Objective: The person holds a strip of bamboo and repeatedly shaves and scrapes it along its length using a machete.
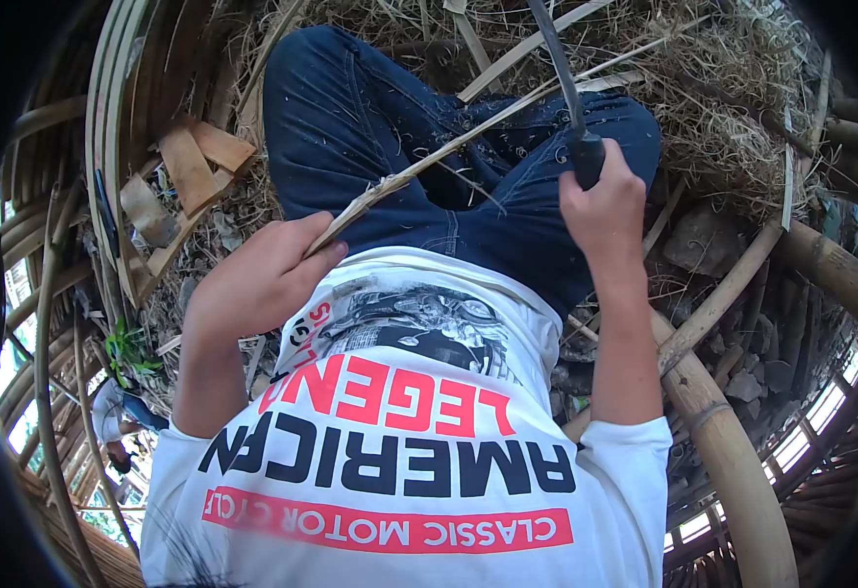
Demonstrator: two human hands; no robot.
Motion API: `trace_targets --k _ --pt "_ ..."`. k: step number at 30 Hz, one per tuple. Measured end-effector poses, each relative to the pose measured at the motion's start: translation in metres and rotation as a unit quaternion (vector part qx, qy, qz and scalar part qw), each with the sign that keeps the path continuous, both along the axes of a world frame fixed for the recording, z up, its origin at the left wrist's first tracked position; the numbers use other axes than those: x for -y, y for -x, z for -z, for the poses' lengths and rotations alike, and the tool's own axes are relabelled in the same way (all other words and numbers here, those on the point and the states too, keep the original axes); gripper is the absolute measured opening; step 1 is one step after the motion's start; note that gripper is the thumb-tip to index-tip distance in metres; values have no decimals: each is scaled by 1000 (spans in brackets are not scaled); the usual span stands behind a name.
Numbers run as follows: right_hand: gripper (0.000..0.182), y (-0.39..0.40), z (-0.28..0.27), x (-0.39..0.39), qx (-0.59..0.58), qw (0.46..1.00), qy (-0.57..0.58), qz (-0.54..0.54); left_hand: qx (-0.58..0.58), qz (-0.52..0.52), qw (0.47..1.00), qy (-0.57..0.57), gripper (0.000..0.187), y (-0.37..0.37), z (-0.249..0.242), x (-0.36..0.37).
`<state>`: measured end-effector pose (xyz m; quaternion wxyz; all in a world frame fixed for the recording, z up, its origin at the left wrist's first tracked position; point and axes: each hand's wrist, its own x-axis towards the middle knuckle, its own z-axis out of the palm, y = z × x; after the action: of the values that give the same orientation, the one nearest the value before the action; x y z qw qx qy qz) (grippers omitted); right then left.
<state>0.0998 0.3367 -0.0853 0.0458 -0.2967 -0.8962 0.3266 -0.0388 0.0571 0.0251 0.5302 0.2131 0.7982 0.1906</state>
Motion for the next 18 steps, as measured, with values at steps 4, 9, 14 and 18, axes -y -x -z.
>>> trace_targets --k 4,9,14,18 --pt "16 4 -33 52 -38 992 121 -18 22 3 999 25 26 2 5 -1" --pt "23 -1 -37 91 -65 980 164 -95 62 -17 997 -51 33 4 10 0" --pt "24 3 -22 73 22 990 87 -113 53 -19 998 -42 32 -2 17 5" --pt "24 4 -4 28 72 994 32 -70 41 -31 997 -54 31 -9 17 4"
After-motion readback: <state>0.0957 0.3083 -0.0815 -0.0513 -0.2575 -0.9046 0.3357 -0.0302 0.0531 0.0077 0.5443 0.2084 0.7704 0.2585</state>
